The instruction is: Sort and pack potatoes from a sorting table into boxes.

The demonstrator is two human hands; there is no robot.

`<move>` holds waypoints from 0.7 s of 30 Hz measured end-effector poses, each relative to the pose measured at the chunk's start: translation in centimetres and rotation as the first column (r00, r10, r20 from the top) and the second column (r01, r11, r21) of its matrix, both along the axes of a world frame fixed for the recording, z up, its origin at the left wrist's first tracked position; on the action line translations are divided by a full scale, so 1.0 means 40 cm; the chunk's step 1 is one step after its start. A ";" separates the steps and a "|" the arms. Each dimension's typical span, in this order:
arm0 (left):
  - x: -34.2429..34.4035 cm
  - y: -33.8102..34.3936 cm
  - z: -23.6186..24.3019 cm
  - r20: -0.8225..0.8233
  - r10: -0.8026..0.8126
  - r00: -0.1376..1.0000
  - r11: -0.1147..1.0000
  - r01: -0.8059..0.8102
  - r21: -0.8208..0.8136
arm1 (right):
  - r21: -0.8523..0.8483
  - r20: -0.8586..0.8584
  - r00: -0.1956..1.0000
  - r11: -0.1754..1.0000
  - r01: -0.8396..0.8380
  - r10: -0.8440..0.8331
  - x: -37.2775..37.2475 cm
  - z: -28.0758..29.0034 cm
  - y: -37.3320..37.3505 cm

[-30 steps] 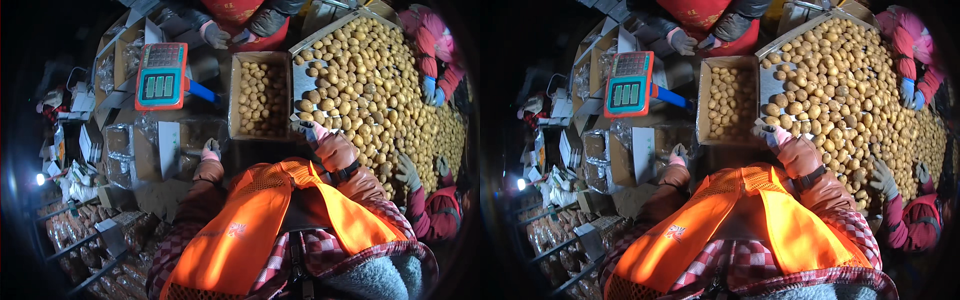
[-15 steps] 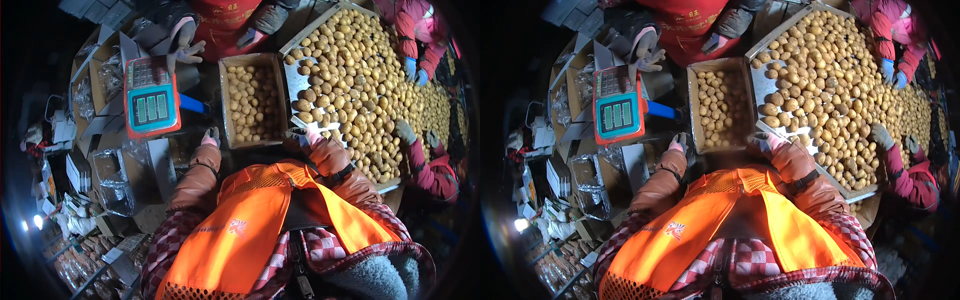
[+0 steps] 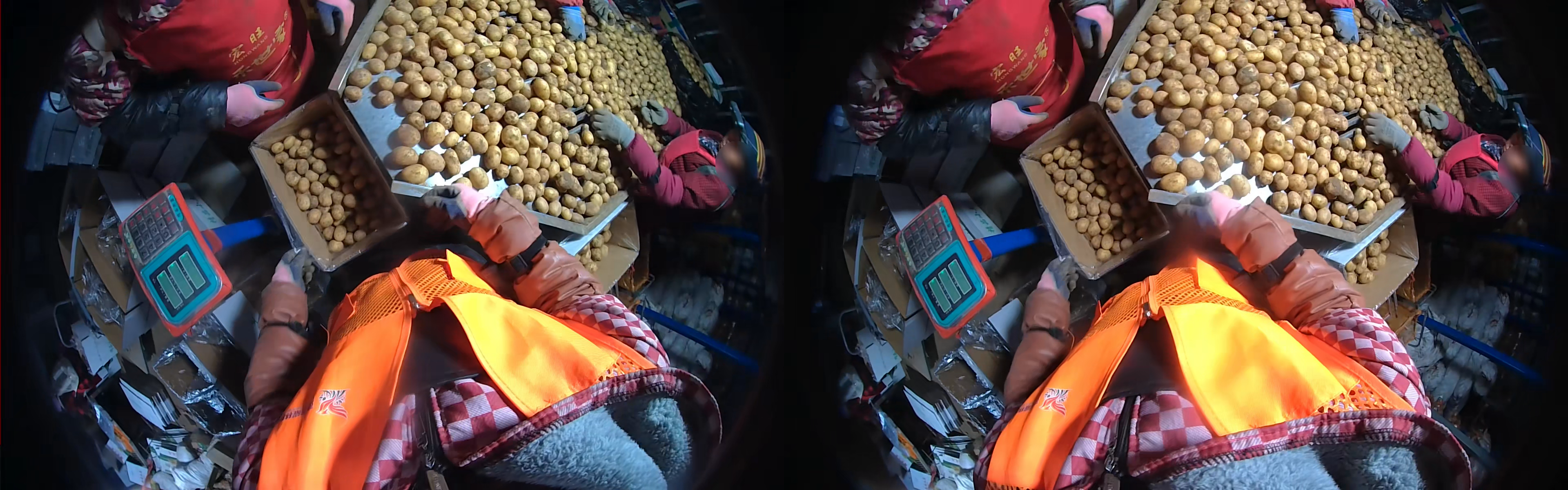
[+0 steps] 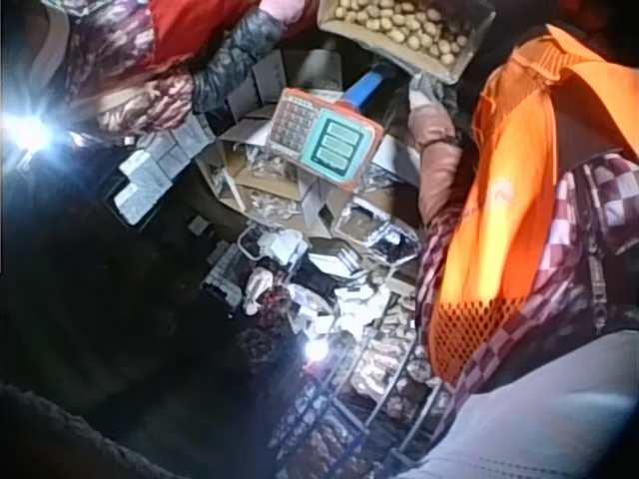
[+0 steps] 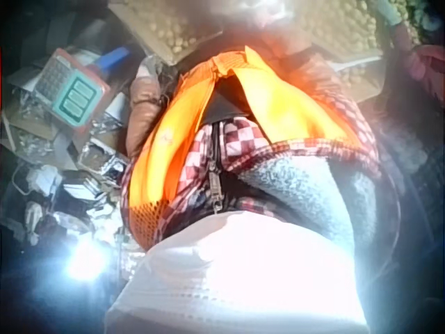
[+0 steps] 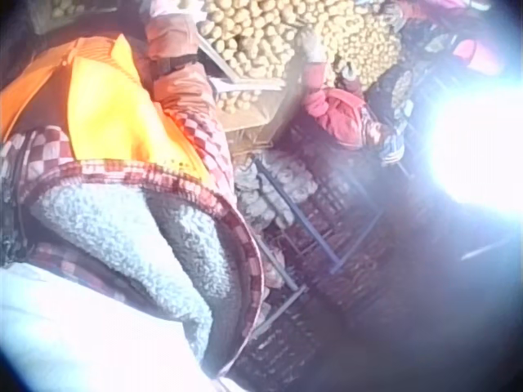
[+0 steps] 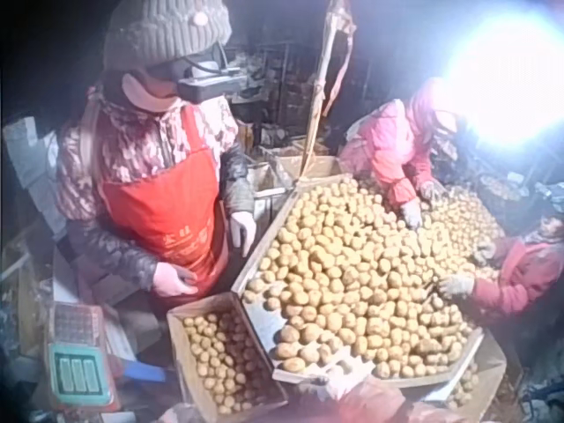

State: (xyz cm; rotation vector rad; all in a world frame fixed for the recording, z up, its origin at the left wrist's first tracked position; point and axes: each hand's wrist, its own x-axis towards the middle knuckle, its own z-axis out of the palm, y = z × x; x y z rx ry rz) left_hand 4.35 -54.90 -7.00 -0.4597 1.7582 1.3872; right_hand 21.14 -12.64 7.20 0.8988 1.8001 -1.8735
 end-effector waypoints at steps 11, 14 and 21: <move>0.188 -0.086 0.025 0.039 0.526 0.849 0.823 -0.497 -0.276 | 0.990 -0.050 0.936 0.143 0.000 0.349 -0.357 0.028 0.293; 0.229 -0.059 0.024 -0.021 0.443 0.896 0.884 -0.441 -0.158 | 0.941 0.246 0.889 0.123 -0.314 0.387 -0.409 0.056 0.284; 0.283 -0.066 0.010 0.001 0.565 0.825 0.799 -0.547 -0.250 | 0.439 -0.507 0.840 0.896 0.059 0.193 -0.444 0.053 0.088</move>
